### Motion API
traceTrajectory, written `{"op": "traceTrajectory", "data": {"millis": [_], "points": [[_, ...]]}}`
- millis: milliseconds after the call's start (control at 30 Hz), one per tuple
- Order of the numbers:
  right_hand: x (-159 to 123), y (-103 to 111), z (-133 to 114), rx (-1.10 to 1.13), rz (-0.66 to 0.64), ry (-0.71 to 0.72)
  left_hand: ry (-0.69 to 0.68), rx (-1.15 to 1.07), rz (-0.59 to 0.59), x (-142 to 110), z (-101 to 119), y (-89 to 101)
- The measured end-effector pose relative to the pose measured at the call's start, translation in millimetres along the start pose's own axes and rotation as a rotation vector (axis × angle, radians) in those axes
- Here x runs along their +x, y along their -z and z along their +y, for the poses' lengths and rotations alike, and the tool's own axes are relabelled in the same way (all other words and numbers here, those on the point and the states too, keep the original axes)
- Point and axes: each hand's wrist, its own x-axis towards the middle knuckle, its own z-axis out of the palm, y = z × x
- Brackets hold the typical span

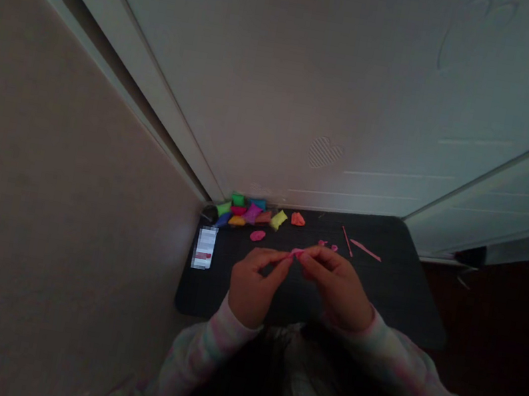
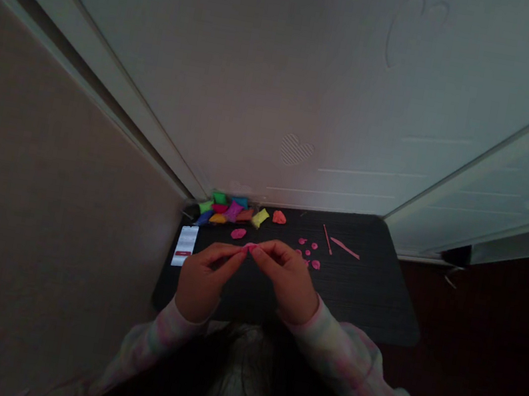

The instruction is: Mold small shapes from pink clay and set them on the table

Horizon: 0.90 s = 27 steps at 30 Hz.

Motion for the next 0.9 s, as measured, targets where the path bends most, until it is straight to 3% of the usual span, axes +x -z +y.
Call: {"op": "traceTrajectory", "data": {"millis": [167,400,700,900], "points": [[0.6,-2.9,6.2,0.028,0.016,-0.002,0.151,-0.189,0.015,-1.1,-0.5,-6.3],[1.9,-6.5,3.6,-0.032,0.041,0.057,0.223,-0.395,0.036,-0.9,-1.0,-12.8],[4.1,-2.1,4.8,-0.122,-0.031,0.071,0.460,-0.759,-0.029,-0.1,-25.8,-24.7],[2.7,3.9,-3.0,-0.187,-0.133,0.065,0.426,-0.666,-0.064,1.5,-22.9,-16.6]]}}
